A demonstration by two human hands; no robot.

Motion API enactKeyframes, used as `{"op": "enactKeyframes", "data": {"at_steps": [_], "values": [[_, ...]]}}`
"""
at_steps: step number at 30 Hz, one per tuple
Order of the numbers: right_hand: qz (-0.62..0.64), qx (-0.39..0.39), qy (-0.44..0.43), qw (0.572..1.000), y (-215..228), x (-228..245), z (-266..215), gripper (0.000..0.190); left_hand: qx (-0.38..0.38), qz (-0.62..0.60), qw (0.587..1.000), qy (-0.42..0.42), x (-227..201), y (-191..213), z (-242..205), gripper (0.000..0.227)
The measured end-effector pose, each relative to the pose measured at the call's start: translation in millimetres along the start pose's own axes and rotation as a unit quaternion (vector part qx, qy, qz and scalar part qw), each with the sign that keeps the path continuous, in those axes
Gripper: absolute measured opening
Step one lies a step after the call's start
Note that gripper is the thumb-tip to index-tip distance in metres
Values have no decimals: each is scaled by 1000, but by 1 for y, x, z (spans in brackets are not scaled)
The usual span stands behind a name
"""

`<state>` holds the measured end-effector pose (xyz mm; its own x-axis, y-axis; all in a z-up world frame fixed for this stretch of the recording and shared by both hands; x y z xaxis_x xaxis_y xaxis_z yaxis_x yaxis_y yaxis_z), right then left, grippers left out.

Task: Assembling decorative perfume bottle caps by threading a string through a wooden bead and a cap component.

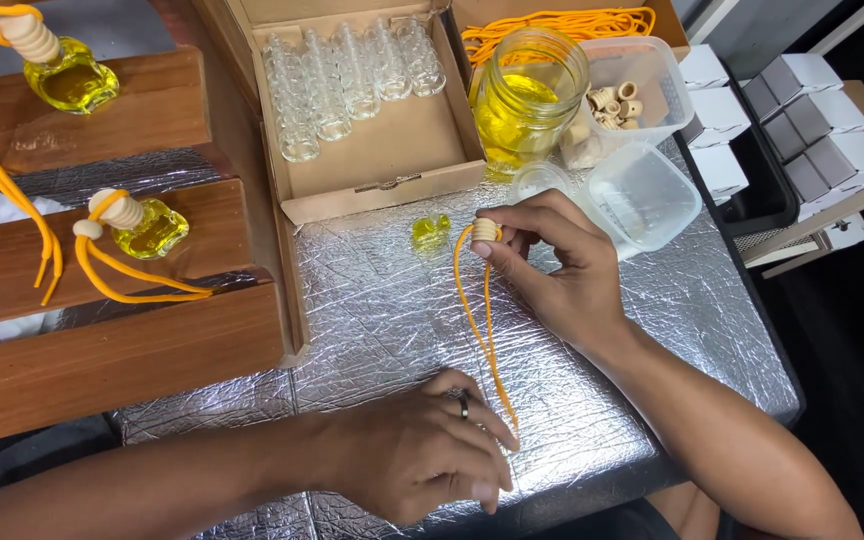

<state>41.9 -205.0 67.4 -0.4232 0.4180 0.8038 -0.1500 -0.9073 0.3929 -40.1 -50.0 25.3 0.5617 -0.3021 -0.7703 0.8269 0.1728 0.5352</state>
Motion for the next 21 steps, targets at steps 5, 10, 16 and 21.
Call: {"op": "enactKeyframes", "data": {"at_steps": [5,10,16,21], "values": [[12,4,-27,1000,-2,1,-2,27,-151,-30,985,-75,-9,17,-6,41],[5,17,-16,1000,-5,7,-6,25,-348,117,928,-60,-12,59,-5,32],[37,16,24,999,-13,13,-9,29,-481,70,869,96,25,86,-28,27],[37,79,34,996,-22,19,-12,29,-466,-42,871,149,38,74,-28,33]]}}
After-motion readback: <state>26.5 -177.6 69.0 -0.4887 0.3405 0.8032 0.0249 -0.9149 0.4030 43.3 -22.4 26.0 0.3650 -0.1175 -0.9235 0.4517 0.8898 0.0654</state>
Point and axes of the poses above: each hand's wrist, its own z-axis towards the middle knuckle, its own y-axis out of the back of the hand, x = y × z, the point moved 6 cm from there along z, towards the middle knuckle, and after that the axes turned 7 degrees about -y, right-handed, at the moved point
